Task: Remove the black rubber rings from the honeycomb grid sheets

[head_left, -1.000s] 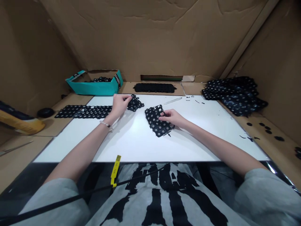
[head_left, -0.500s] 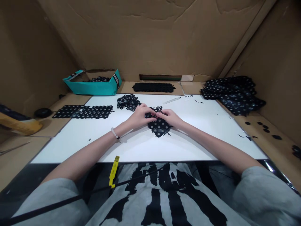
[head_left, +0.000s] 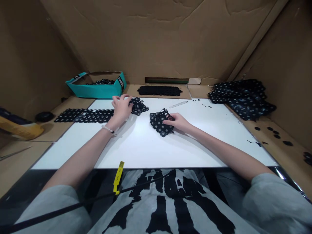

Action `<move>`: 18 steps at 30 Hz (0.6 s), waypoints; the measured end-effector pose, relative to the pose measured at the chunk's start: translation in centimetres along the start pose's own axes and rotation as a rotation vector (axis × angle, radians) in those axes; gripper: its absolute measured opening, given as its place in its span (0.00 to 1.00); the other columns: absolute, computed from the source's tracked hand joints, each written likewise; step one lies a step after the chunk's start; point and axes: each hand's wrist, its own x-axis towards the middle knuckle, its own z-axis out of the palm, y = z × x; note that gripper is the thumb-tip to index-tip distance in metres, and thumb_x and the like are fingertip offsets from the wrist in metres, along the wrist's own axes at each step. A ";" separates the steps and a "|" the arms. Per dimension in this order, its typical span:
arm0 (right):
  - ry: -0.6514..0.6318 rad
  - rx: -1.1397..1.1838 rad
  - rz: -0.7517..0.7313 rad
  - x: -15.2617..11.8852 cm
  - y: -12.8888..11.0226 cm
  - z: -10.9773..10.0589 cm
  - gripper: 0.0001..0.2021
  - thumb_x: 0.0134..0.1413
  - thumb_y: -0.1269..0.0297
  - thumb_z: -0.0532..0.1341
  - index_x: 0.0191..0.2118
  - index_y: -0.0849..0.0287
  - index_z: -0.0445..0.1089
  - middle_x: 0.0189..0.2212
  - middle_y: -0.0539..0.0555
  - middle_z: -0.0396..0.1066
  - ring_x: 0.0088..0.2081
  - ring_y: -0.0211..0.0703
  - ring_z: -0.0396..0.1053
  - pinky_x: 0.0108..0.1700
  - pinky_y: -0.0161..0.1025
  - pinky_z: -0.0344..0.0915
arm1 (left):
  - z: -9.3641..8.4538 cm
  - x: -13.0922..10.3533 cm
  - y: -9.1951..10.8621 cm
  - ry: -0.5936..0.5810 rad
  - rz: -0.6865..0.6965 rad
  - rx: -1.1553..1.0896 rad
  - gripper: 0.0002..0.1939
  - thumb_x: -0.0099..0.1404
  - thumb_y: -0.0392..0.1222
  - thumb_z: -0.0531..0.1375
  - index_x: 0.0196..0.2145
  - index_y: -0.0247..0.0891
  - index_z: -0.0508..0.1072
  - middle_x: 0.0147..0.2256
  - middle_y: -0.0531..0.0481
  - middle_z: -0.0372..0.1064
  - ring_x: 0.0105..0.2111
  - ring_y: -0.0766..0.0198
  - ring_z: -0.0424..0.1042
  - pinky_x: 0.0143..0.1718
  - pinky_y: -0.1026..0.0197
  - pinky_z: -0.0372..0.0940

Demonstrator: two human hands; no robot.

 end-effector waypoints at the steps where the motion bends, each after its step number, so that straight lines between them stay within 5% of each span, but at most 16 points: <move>1: 0.011 0.001 -0.003 0.0 0.0 0.2 0.21 0.39 0.46 0.69 0.28 0.61 0.68 0.23 0.47 0.66 0.28 0.37 0.61 0.32 0.36 0.56 | -0.1 -0.3 0.7 -0.030 0.045 0.023 0.14 0.63 0.46 0.62 0.45 0.43 0.80 0.53 0.39 0.71 0.55 0.39 0.58 0.52 0.39 0.54; 7: 0.064 -0.073 -0.134 0.0 -0.3 0.8 0.22 0.44 0.43 0.66 0.26 0.60 0.68 0.22 0.47 0.65 0.29 0.37 0.60 0.33 0.35 0.55 | 0.3 -3.6 7.9 -0.507 0.375 -0.218 0.16 0.62 0.53 0.64 0.43 0.42 0.80 0.42 0.46 0.78 0.45 0.51 0.65 0.52 0.47 0.57; 12: -0.070 0.006 -0.091 0.1 -0.7 0.5 0.22 0.45 0.44 0.65 0.26 0.61 0.70 0.23 0.48 0.66 0.28 0.37 0.61 0.32 0.35 0.58 | 0.6 -4.3 8.9 -0.444 0.202 -0.372 0.11 0.63 0.49 0.62 0.35 0.42 0.81 0.35 0.47 0.79 0.39 0.54 0.69 0.46 0.52 0.63; 15: -0.099 0.060 -0.040 0.2 -0.6 0.2 0.21 0.40 0.46 0.69 0.28 0.62 0.72 0.24 0.49 0.68 0.27 0.37 0.64 0.32 0.36 0.63 | 1.1 -3.2 7.3 -0.401 0.034 -0.419 0.11 0.61 0.49 0.63 0.33 0.41 0.82 0.34 0.47 0.79 0.37 0.55 0.72 0.43 0.54 0.65; 18: -0.048 0.067 -0.007 0.3 -0.2 -0.1 0.20 0.40 0.47 0.70 0.29 0.62 0.73 0.24 0.50 0.69 0.26 0.37 0.65 0.30 0.36 0.65 | 1.3 -1.5 4.3 -0.212 -0.167 -0.459 0.13 0.60 0.49 0.62 0.33 0.38 0.81 0.35 0.45 0.79 0.36 0.54 0.74 0.39 0.55 0.66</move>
